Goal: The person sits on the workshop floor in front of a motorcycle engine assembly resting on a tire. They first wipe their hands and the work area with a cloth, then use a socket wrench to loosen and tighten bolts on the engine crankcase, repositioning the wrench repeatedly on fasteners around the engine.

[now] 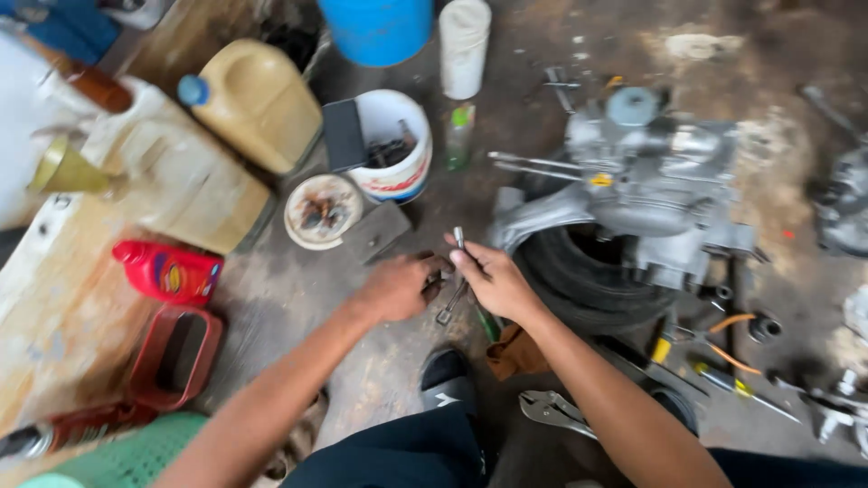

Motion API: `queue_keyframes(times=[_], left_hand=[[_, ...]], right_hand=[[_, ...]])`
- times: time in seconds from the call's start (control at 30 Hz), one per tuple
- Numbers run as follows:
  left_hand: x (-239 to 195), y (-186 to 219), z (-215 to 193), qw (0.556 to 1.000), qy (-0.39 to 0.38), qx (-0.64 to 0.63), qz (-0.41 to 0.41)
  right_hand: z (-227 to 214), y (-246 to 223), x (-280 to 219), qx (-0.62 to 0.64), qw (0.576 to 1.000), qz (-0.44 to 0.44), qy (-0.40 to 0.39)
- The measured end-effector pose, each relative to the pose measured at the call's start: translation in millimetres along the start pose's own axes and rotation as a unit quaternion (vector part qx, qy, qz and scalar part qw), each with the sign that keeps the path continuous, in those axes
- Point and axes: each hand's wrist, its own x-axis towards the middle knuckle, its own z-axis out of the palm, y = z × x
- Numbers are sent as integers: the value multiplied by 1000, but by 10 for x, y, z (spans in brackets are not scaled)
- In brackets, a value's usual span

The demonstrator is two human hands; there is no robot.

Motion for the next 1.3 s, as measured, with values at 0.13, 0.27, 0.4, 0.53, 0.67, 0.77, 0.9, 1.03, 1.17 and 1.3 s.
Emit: queue_keyframes(times=[0.13,0.27,0.4,0.53,0.67,0.77,0.9,1.03,1.17,1.3], left_hand=[[324,591,-513,996,-77,50,18],[940,810,-250,990,-136,37,26],[1486,819,249,985,-160,-56,-43],[1836,475,1084,966,-154,-165,-128],[1749,803,1214,861,-31,-468,-195],[1761,909,1282,830,-15,-518,-207],[1853,975,1232,838,-14,-514,-185],[2015,973,1312,840,-13,-513,-177],[2123,979,1223,842,5,-517,-155],[2233,972,1250,854,36,-500,-140]], right_hand=[[-279,45,-247,19,990,19,142],[-403,171,-563,190,932,110,287],[-390,731,-738,363,835,214,355],[-571,737,-766,451,806,216,315],[-630,959,-728,601,745,131,258],[-495,1234,-733,621,723,114,279],[-507,1023,-580,494,762,112,403],[-461,1376,-422,429,794,109,417],[-507,1531,-280,464,779,66,417],[-543,1599,-154,500,762,57,407]])
